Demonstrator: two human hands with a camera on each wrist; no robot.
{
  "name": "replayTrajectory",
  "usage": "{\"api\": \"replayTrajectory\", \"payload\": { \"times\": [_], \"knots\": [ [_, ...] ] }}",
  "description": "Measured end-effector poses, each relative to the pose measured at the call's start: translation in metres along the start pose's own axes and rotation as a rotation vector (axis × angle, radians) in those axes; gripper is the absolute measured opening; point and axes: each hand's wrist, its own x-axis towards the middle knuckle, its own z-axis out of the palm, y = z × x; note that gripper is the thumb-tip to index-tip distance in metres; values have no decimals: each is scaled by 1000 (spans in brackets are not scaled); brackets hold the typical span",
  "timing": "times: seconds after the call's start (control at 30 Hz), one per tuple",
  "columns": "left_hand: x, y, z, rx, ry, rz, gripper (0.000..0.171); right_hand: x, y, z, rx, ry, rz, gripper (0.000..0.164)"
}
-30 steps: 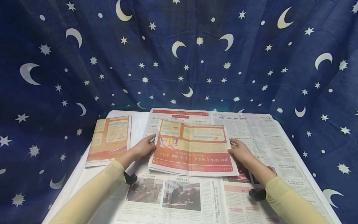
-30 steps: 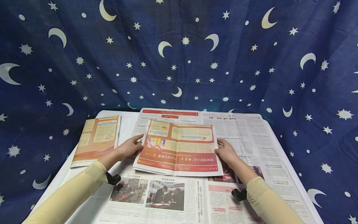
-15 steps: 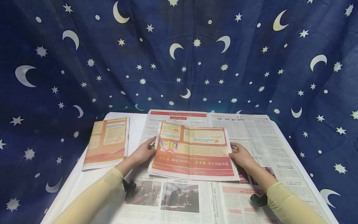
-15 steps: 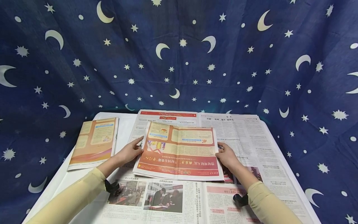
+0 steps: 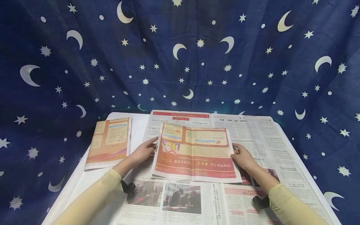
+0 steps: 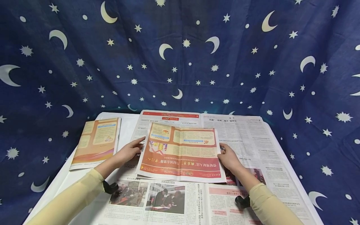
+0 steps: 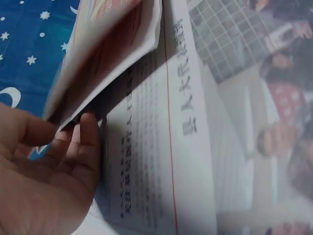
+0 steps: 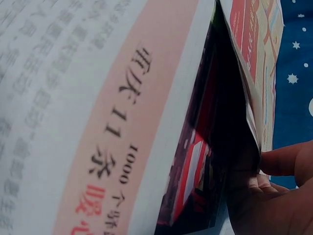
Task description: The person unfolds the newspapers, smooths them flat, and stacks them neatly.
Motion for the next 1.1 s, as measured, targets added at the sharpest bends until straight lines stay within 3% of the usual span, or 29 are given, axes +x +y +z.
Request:
{"api": "replayTrajectory", "payload": {
  "times": [0.07, 0.17, 0.33, 0.47, 0.67, 0.8, 1.0, 1.1],
  "knots": [
    [0, -1, -2, 39, -17, 28, 67, 0, 0, 0, -9, 6, 0, 69],
    [0, -2, -5, 218, -31, 122, 71, -1, 0, 0, -10, 9, 1, 69],
    [0, -5, -11, 674, 1, 389, 63, -1, 0, 1, -34, 3, -27, 70],
    [2, -7, -13, 864, -12, 559, 51, -2, 2, 1, -117, 19, -93, 70],
    [6, -10, -14, 956, -74, 622, 48, -7, 9, -3, -344, 87, -289, 59],
    [8, -10, -15, 944, -98, 631, 46, -13, 14, -6, -438, 53, -402, 53],
    [10, -11, -16, 883, -102, 632, 38, -18, 20, -8, -522, -15, -408, 51],
    [10, -12, -16, 831, -106, 593, 34, -18, 22, -11, -540, -38, -408, 57]
  ]
}}
